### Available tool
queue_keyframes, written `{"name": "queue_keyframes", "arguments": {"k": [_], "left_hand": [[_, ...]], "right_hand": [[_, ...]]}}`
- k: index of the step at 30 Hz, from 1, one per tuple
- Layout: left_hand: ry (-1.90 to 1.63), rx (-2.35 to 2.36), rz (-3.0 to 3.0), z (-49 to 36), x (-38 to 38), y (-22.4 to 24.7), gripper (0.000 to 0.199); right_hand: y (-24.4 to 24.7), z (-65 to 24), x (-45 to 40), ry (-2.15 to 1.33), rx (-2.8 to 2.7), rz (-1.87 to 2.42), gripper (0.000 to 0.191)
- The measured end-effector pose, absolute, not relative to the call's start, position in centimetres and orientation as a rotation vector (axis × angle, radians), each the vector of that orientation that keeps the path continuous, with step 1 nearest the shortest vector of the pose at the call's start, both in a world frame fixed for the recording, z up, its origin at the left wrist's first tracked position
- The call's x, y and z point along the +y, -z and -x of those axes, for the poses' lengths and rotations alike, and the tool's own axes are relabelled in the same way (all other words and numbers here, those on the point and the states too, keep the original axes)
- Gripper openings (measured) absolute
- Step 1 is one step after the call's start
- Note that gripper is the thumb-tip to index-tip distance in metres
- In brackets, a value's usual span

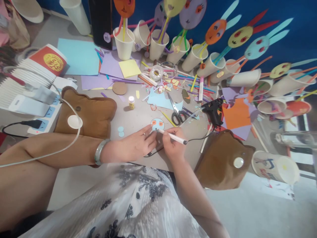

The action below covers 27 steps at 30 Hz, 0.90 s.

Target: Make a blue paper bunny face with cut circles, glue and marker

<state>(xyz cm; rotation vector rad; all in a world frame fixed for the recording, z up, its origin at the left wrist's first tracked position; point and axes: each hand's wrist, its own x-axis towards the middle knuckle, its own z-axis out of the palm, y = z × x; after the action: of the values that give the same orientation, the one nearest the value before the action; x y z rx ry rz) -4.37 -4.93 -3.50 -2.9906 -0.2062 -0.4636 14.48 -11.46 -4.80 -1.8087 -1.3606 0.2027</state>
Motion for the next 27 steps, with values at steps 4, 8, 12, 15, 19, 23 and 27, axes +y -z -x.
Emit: {"name": "queue_keyframes", "arguments": {"k": [4,8,12,15,19,23,27], "left_hand": [[0.489,-0.188,2.968,4.38,-4.92,3.54,0.029],[0.468,-0.198,2.980,4.32,-4.92,3.60,0.028],[0.444,-0.191,2.975,4.33,-4.89,3.41,0.029],[0.429,-0.184,2.986,4.42,-4.80,3.19,0.030],[0.448,-0.170,2.970,4.47,-4.72,3.22,0.031],[0.447,-0.179,2.941,4.36,-4.79,3.44,0.032],[0.423,-0.185,2.925,4.30,-4.87,3.41,0.033]], "right_hand": [[4.80,-14.41,-11.41,-0.197,-1.373,1.786,0.017],[4.68,-14.32,-11.34,-0.190,-1.373,1.781,0.015],[4.74,-14.38,-11.36,-0.196,-1.367,1.782,0.015],[4.99,-14.52,-11.52,-0.186,-1.363,1.778,0.014],[5.31,-14.66,-11.77,-0.179,-1.332,1.783,0.013],[5.28,-14.65,-11.78,-0.178,-1.332,1.781,0.013],[5.05,-14.55,-11.63,-0.174,-1.352,1.758,0.012]]}}
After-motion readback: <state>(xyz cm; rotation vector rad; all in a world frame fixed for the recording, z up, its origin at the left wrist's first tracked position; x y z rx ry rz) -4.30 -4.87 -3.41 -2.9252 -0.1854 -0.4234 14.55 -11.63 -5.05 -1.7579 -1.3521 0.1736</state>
